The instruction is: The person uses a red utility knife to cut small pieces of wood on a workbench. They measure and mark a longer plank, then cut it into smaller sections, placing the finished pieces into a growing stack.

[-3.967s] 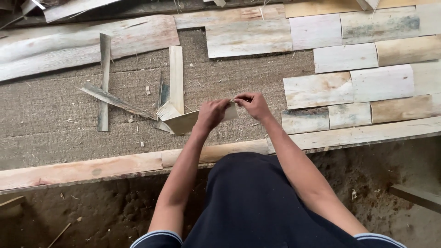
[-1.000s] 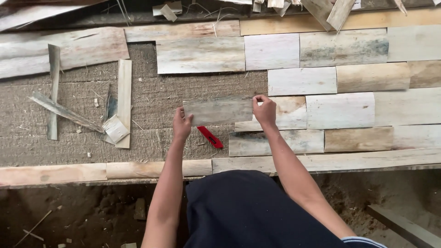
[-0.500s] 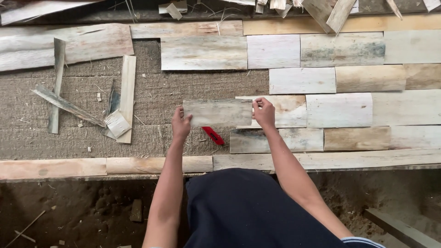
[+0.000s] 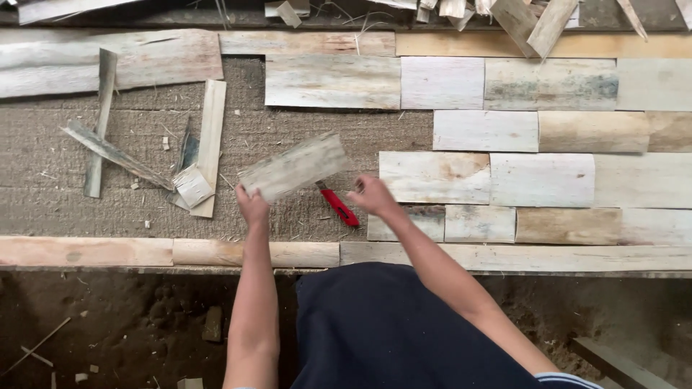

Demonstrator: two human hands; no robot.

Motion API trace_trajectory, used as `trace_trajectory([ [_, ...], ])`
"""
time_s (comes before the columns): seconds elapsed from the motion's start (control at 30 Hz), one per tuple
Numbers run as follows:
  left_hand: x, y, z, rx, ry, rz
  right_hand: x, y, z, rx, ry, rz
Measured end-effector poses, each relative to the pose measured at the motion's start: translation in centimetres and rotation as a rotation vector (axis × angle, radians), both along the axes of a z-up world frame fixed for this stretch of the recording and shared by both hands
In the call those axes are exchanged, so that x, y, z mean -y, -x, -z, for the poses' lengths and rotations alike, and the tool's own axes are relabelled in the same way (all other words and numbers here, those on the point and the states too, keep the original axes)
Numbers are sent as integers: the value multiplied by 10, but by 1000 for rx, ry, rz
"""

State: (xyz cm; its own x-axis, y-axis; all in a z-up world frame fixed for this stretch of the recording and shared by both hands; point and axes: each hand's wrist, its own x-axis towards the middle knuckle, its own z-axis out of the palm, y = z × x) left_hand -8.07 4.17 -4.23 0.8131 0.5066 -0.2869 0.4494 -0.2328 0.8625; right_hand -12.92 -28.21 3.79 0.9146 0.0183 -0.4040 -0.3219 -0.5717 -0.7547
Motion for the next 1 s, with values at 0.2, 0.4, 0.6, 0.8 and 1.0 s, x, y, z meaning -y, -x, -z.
trace_trajectory([
  [0.2,-57,4,40,-79,-91,-62,-58,3,25,-135,459,-366],
  [0.4,-69,0,45,-129,-332,8,-58,-4,-4,-292,370,-162],
  [0.6,-4,-12,-10,200,-795,523,-55,-21,-38,-254,262,38],
  [0.8,76,-29,-55,-25,-826,971,-77,-72,-23,-218,329,-43],
  [1.0,84,-33,-2,-177,-843,1041,-97,-95,-11,-130,308,-58],
])
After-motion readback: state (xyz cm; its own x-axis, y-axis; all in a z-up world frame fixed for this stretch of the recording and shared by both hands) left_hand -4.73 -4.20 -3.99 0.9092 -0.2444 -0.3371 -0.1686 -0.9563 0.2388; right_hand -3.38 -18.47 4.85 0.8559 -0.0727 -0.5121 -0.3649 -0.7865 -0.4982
